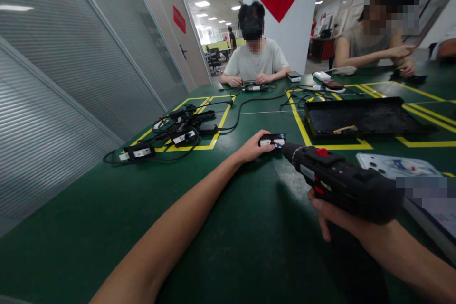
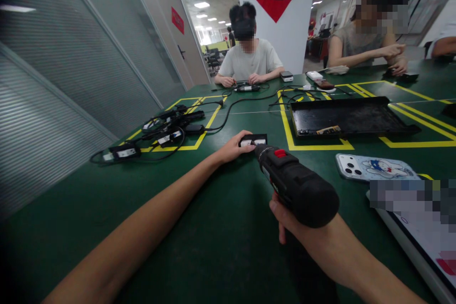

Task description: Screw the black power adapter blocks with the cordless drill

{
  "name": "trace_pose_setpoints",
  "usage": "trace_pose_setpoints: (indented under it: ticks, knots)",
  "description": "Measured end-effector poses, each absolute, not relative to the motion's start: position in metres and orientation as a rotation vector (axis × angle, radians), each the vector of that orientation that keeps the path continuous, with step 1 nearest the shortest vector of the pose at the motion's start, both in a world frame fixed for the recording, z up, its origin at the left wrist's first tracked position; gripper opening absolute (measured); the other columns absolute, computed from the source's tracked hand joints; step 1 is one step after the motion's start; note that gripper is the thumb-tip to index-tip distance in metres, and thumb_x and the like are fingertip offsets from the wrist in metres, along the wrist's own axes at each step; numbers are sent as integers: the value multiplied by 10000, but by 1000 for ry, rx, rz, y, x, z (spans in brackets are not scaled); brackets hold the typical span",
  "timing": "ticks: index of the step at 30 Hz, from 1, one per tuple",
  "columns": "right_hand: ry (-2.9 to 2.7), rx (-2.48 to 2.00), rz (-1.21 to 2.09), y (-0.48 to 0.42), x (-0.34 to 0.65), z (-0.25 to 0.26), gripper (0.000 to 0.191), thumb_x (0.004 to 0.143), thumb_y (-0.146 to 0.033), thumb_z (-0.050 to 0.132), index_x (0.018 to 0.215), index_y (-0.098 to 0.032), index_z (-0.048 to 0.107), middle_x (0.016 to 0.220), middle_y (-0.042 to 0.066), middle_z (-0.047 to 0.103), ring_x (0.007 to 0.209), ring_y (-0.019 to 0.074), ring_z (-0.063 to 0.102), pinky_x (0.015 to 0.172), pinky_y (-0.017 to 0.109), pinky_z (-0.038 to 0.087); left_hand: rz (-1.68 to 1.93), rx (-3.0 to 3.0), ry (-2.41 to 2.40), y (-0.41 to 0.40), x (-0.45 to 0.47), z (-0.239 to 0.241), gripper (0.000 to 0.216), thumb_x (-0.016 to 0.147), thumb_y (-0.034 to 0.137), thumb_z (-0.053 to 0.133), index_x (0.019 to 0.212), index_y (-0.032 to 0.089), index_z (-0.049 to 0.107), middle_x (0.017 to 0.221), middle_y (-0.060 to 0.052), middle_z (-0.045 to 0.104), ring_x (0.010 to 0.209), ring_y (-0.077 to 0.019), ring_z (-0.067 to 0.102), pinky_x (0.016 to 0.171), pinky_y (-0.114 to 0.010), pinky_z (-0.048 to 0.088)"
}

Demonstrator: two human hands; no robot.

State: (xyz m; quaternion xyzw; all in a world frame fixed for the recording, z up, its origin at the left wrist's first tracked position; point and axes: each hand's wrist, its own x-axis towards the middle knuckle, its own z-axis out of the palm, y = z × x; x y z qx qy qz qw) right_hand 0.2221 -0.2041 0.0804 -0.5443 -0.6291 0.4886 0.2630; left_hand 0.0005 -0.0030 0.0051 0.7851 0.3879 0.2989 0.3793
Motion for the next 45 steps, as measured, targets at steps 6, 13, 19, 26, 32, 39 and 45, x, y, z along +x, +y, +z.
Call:
trace_pose_setpoints:
  ticks: [6, 13, 19, 26, 32, 39, 45]
  knots:
    - [-1697, -1423, 1322, -205, 222, 81, 185, 894, -413, 475, 838, -262, 567, 624, -28, 614, 695, 189, 587, 815, 405, 407, 761, 1990, 979, -3, 1, 4, 508, 728, 462, 600, 1125, 176, 460, 942, -35, 562, 798, -146, 528, 724, -268, 424]
    - [-1725, -1416, 1280, -204, 222, 80, 167, 907, -378, 465, 837, -258, 557, 573, -39, 603, 716, 194, 607, 883, 427, 379, 767, 1997, 981, -2, 0, 5, 519, 729, 479, 595, 1137, 188, 460, 946, -29, 561, 812, -150, 532, 724, -269, 425]
    - [-1696, -1424, 1325, -206, 224, 82, 193, 893, -417, 476, 865, -255, 576, 615, -28, 621, 713, 193, 600, 841, 406, 402, 756, 2004, 993, -4, 0, 6, 516, 730, 470, 595, 1135, 181, 460, 971, -41, 563, 824, -154, 533, 743, -275, 427]
    - [-1663, -1400, 1298, -203, 222, 75, 173, 889, -381, 490, 887, -227, 568, 576, -30, 626, 668, 192, 618, 794, 391, 423, 758, 1995, 994, -4, 1, 5, 535, 724, 476, 596, 1142, 176, 451, 960, -36, 564, 814, -152, 536, 727, -267, 430]
    - [-1691, -1379, 1282, -201, 225, 69, 162, 905, -361, 483, 958, -221, 547, 570, -42, 642, 667, 181, 633, 835, 408, 406, 757, 2034, 1012, -5, 0, 7, 528, 735, 479, 576, 1146, 171, 452, 953, -35, 562, 807, -152, 532, 732, -275, 428]
    - [-1675, -1424, 1317, -206, 222, 85, 187, 900, -379, 481, 838, -231, 575, 603, -26, 620, 726, 189, 589, 858, 416, 372, 755, 2029, 1000, -4, -1, 5, 540, 736, 484, 578, 1160, 173, 452, 966, -42, 561, 828, -156, 531, 743, -285, 431]
    - [-1670, -1478, 1323, -204, 222, 83, 314, 879, -435, 489, 650, -238, 575, 656, -7, 608, 709, 182, 551, 789, 379, 391, 763, 2033, 1009, -4, -1, 5, 527, 743, 474, 578, 1160, 177, 454, 986, -49, 563, 843, -159, 535, 766, -293, 433]
